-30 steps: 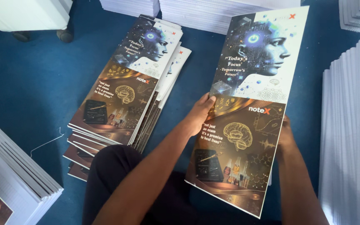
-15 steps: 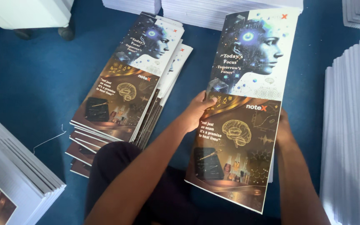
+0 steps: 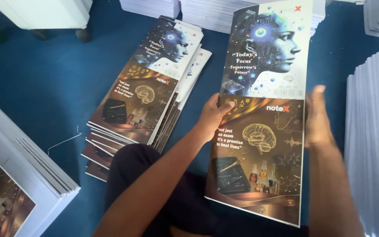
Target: The person sits on the floor and assembles notebooks by inserting folded index pages into printed covers. They repeatedly pick up a cover, insert a folded sheet, and place the completed unit onto a growing stack.
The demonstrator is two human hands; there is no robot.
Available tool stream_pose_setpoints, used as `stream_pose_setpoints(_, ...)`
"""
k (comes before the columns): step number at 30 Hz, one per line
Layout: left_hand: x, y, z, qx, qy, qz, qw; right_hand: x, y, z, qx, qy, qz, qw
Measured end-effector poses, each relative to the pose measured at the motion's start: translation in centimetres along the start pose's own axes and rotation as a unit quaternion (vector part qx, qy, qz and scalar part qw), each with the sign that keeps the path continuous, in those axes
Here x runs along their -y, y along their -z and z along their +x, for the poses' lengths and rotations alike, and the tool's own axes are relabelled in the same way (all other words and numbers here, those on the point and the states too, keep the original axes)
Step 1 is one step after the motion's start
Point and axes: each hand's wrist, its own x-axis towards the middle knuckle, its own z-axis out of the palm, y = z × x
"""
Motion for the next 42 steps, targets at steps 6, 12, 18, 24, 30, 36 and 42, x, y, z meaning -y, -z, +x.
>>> stream_pose_setpoints(6,-3.3,-0.4,-2.6,-0.023,-0.004,-0.014,1.000,3.3,-3.8,-3.0,0.043,0.085,-0.076,0.993)
stream_pose_setpoints(12,-9.6,2.0,-3.8,-0.011,0.038,-0.047,0.998,5.1,-8.2,-4.7,0.071,0.096,-0.090,0.989)
stream_pose_setpoints(18,-13.6,5.8,-6.0,-0.078,-0.009,-0.017,0.997,6.8,-15.3,-5.2,0.130,0.065,-0.055,0.988)
stream_pose_setpoints(24,-19.8,10.4,-10.1,-0.131,-0.048,-0.008,0.990,6.3,-22.6,-5.1,0.199,0.032,-0.105,0.974)
stream_pose_setpoints(30,-26.1,16.2,-14.4,-0.185,-0.129,-0.012,0.974,4.8,-29.8,-7.4,0.259,-0.016,-0.109,0.960)
stream_pose_setpoints(36,-32.1,23.9,-18.9,-0.221,-0.216,-0.004,0.951,1.0,-36.6,-10.1,0.365,-0.070,-0.094,0.924)
stream_pose_setpoints(42,-38.4,31.1,-24.5,-0.299,-0.271,0.069,0.912,-2.5,-42.0,-12.2,0.466,-0.027,-0.159,0.870)
